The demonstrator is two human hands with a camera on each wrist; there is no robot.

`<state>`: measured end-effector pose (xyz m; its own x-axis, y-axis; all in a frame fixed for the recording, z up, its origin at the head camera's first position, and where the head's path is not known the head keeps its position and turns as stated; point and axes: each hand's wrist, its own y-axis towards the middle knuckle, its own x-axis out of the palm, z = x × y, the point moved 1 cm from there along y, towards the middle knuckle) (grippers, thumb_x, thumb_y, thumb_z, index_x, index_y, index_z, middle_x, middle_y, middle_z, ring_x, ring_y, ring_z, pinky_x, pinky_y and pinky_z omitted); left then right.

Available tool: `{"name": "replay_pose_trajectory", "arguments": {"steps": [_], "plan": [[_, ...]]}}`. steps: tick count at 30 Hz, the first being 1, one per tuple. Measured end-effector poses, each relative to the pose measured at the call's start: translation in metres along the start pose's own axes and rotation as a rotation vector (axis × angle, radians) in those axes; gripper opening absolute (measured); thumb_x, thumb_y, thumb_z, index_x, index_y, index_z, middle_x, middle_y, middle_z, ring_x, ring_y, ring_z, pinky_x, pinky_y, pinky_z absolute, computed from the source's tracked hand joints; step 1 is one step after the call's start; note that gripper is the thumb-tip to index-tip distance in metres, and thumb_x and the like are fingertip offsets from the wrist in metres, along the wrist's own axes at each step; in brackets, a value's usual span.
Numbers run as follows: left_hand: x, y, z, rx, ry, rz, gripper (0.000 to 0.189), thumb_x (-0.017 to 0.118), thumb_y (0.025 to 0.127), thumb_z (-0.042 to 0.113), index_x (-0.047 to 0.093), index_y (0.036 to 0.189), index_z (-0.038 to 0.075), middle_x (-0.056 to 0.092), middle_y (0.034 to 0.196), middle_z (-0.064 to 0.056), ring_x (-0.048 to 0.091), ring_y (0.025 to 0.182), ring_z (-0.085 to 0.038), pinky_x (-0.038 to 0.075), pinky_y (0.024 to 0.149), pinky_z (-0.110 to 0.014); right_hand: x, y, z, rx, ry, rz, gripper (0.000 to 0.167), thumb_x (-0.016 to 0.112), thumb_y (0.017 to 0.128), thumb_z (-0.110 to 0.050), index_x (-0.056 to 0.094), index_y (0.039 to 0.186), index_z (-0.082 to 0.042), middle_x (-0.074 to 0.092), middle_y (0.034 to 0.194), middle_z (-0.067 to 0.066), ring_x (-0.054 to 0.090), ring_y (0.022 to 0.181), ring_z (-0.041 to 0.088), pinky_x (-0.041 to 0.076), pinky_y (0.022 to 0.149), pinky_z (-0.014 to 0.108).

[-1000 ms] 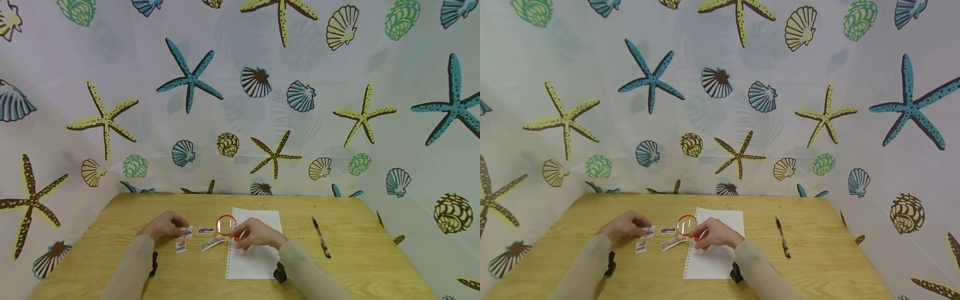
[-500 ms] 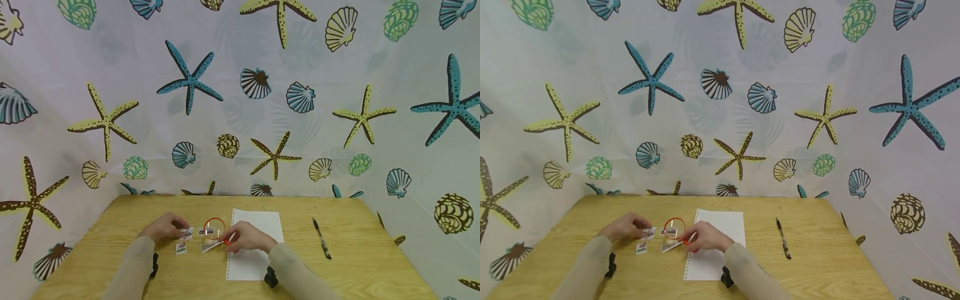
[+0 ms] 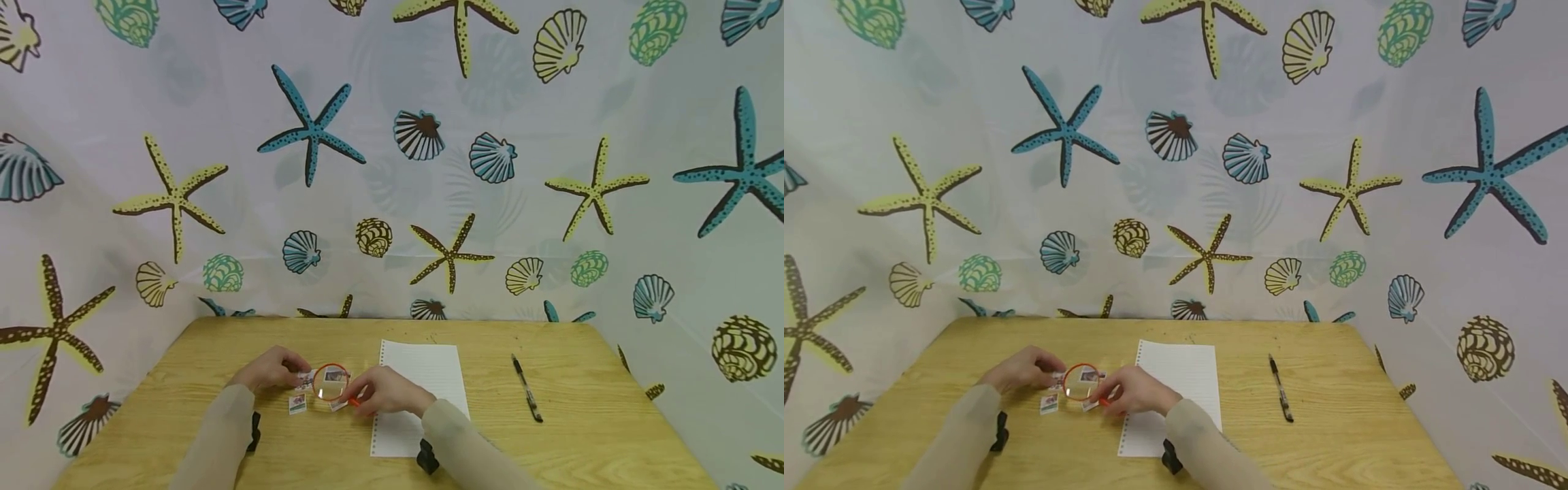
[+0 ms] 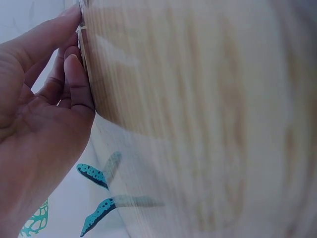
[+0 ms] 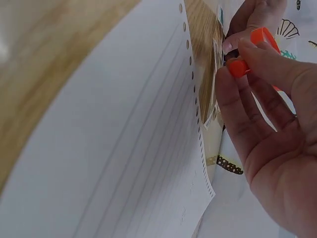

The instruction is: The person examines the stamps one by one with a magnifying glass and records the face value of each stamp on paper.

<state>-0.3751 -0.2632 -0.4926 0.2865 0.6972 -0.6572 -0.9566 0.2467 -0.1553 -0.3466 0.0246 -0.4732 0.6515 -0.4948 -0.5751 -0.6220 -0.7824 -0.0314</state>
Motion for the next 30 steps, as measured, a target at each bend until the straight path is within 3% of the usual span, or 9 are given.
{"name": "replay_pose_trajectory", "arguments": {"steps": [9, 21, 30], "plan": [[0.000, 0.000, 0.008, -0.014, 0.005, -0.001, 0.023, 0.074, 0.082, 0.001, 0.074, 0.106, 0.002, 0.068, 0.103, -0.010, 0.056, 0.089, -0.021, 0.050, 0.079, -0.036, 0.006, 0.009, -0.007, -0.048, -0.043, -0.033, 0.027, 0.073, 0.085, -0.002, 0.076, 0.110, -0.012, 0.073, 0.110, -0.003, 0.067, 0.077, 0.003, 0.055, 0.064, 0.020], [0.002, 0.003, 0.000, -0.026, 0.011, 0.011, 0.023, 0.077, 0.080, 0.005, 0.075, 0.104, 0.004, 0.068, 0.101, -0.006, 0.056, 0.090, -0.020, 0.049, 0.079, -0.035, 0.013, 0.010, -0.015, -0.020, -0.035, -0.035, 0.023, 0.072, 0.086, -0.001, 0.075, 0.108, -0.008, 0.072, 0.108, 0.005, 0.066, 0.079, 0.006, 0.054, 0.064, 0.018], [0.001, 0.003, 0.000, -0.022, 0.010, 0.009, 0.026, 0.073, 0.080, 0.000, 0.073, 0.107, 0.001, 0.070, 0.103, -0.006, 0.060, 0.092, -0.019, 0.053, 0.081, -0.038, 0.013, 0.011, -0.015, -0.022, -0.033, -0.027, 0.023, 0.073, 0.086, -0.004, 0.076, 0.108, -0.009, 0.072, 0.108, 0.006, 0.067, 0.079, 0.007, 0.054, 0.063, 0.019]]}}
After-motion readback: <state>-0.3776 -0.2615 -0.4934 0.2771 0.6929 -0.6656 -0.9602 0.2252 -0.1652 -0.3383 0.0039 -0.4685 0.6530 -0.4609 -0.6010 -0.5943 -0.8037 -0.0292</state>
